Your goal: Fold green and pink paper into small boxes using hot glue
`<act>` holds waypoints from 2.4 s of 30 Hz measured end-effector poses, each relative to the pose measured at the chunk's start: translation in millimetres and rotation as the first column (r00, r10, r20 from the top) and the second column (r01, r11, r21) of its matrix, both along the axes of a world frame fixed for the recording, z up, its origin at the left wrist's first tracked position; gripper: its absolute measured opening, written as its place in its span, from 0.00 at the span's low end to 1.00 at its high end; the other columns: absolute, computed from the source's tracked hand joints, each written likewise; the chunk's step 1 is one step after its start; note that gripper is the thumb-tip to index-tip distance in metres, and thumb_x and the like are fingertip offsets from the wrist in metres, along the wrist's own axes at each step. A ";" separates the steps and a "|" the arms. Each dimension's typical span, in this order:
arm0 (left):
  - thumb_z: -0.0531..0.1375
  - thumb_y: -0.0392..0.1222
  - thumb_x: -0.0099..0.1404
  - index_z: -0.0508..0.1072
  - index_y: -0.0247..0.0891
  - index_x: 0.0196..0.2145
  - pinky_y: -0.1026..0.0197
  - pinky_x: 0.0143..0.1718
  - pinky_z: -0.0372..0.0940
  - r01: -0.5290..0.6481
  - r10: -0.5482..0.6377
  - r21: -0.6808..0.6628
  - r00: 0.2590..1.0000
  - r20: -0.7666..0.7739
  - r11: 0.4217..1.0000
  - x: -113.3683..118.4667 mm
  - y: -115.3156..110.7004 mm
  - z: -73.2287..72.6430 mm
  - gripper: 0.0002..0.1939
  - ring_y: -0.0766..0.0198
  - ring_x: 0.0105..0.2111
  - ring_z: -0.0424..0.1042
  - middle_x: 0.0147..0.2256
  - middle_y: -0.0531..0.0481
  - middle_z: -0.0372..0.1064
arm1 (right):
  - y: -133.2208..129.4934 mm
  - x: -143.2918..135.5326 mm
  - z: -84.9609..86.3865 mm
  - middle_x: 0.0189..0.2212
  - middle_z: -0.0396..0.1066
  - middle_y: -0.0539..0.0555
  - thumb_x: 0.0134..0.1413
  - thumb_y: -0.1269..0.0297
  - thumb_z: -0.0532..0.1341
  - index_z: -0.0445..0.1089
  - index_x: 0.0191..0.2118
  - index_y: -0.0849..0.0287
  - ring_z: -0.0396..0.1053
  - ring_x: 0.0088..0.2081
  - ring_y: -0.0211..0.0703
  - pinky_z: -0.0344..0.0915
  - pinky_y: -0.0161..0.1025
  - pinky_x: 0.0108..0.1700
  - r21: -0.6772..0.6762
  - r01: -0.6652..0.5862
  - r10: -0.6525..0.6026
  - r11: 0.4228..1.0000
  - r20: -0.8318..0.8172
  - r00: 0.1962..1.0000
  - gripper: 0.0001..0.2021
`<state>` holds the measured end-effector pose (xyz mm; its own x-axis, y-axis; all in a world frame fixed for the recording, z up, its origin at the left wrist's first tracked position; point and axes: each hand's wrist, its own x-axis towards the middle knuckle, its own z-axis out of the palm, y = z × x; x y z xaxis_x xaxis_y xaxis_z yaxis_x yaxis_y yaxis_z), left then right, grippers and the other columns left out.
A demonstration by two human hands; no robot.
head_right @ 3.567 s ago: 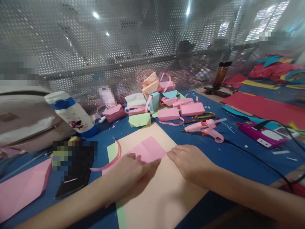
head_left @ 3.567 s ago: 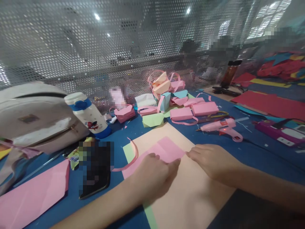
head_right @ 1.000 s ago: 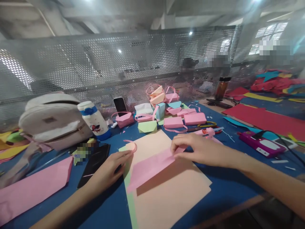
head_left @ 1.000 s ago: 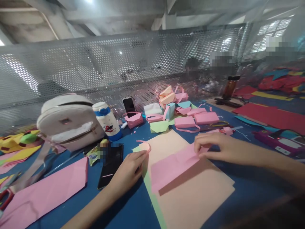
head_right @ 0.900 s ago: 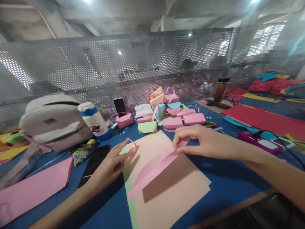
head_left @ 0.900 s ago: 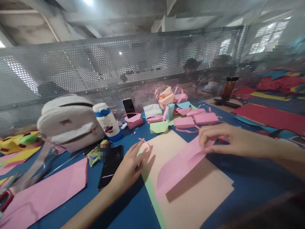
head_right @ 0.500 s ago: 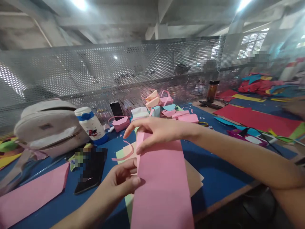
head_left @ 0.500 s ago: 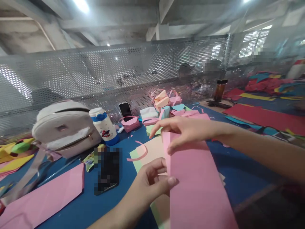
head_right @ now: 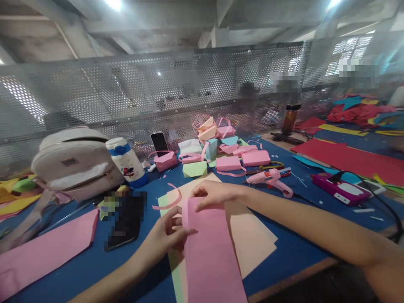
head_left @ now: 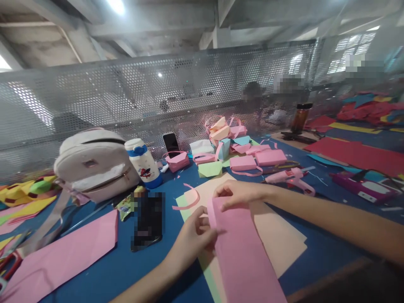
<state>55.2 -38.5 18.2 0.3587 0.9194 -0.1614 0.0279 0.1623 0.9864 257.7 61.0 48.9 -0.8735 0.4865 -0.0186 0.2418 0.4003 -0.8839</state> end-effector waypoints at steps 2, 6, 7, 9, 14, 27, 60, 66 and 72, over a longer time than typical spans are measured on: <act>0.69 0.58 0.56 0.63 0.38 0.37 0.62 0.21 0.72 -0.003 0.002 0.051 1.000 0.020 0.999 -2.9 12.9 1.4 0.25 0.65 0.19 0.74 0.25 0.58 0.69 | 0.1 -2.9 0.9 0.28 0.62 0.45 0.54 0.62 0.66 0.70 0.34 0.62 0.59 0.31 0.35 0.54 0.32 0.32 0.001 -0.068 0.068 0.998 0.022 0.997 0.09; 0.68 0.59 0.56 0.63 0.37 0.34 0.63 0.20 0.71 0.088 -0.089 0.060 0.996 0.029 0.994 -7.9 34.8 -5.7 0.25 0.60 0.18 0.76 0.20 0.55 0.70 | 2.5 -5.5 -5.7 0.27 0.60 0.46 0.55 0.58 0.65 0.69 0.33 0.62 0.57 0.30 0.35 0.53 0.31 0.31 -0.011 -0.116 0.117 0.993 0.039 0.992 0.11; 0.68 0.59 0.56 0.64 0.36 0.33 0.64 0.19 0.70 0.092 -0.094 0.062 0.995 0.030 0.994 -8.4 37.7 -8.4 0.25 0.61 0.17 0.75 0.19 0.54 0.71 | 2.1 -5.7 -8.6 0.26 0.59 0.45 0.58 0.57 0.64 0.68 0.32 0.62 0.55 0.29 0.34 0.52 0.31 0.30 -0.014 -0.114 0.114 0.993 0.039 0.993 0.12; 0.69 0.58 0.56 0.66 0.35 0.33 0.65 0.19 0.70 0.095 -0.097 0.064 0.994 0.039 0.993 -9.1 40.0 -13.3 0.24 0.63 0.16 0.74 0.17 0.53 0.71 | -1.1 -6.0 -14.4 0.25 0.56 0.44 0.62 0.56 0.60 0.66 0.31 0.61 0.52 0.27 0.33 0.49 0.31 0.27 -0.031 -0.077 0.078 0.997 0.028 0.997 0.14; 0.67 0.57 0.59 0.68 0.34 0.32 0.66 0.20 0.69 0.117 -0.118 0.039 0.992 0.038 0.992 -10.4 37.6 -19.3 0.22 0.65 0.17 0.74 0.18 0.51 0.73 | -15.0 -7.6 -22.5 0.26 0.59 0.46 0.62 0.63 0.59 0.66 0.29 0.62 0.54 0.30 0.34 0.51 0.31 0.30 -0.140 0.059 -0.067 0.988 -0.053 0.996 0.11; 0.63 0.59 0.64 0.64 0.36 0.31 0.70 0.20 0.65 0.159 -0.160 0.044 0.987 0.024 0.986 -12.1 32.6 -19.1 0.22 0.71 0.17 0.69 0.21 0.50 0.73 | -27.3 -13.6 -33.2 0.26 0.59 0.46 0.62 0.63 0.59 0.65 0.28 0.62 0.56 0.30 0.36 0.52 0.32 0.31 -0.207 0.140 -0.167 0.968 -0.120 0.979 0.11; 0.73 0.57 0.49 0.68 0.35 0.24 0.70 0.16 0.63 -0.015 0.018 -0.092 0.999 0.028 0.996 -21.3 39.2 -13.3 0.25 0.66 0.14 0.72 0.17 0.49 0.74 | -14.4 -9.8 -50.8 0.23 0.65 0.47 0.50 0.53 0.70 0.70 0.28 0.63 0.58 0.25 0.33 0.52 0.30 0.27 -0.383 0.215 -0.300 0.898 -0.177 0.937 0.17; 0.72 0.57 0.50 0.68 0.34 0.24 0.70 0.17 0.63 -0.010 0.011 -0.090 1.000 0.015 0.996 -21.8 41.3 -10.6 0.24 0.67 0.14 0.71 0.17 0.50 0.73 | -13.8 -10.4 -50.3 0.23 0.65 0.47 0.49 0.51 0.71 0.68 0.29 0.63 0.58 0.24 0.32 0.51 0.30 0.26 -0.410 0.229 -0.318 0.883 -0.164 0.934 0.19; 0.74 0.51 0.48 0.71 0.33 0.22 0.69 0.20 0.65 0.070 -0.077 -0.147 0.996 -0.046 0.987 -24.1 44.4 -8.3 0.21 0.68 0.15 0.71 0.17 0.47 0.74 | -15.4 -10.9 -51.1 0.22 0.65 0.46 0.48 0.50 0.71 0.67 0.29 0.63 0.57 0.24 0.32 0.50 0.29 0.24 -0.451 0.217 -0.316 0.866 -0.158 0.935 0.21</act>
<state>31.1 5.9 9.9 0.4126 0.8562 -0.3109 0.0948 0.2992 0.9495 246.8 45.6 -2.1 -0.7169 0.6904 -0.0974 0.0657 -0.0721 -0.9952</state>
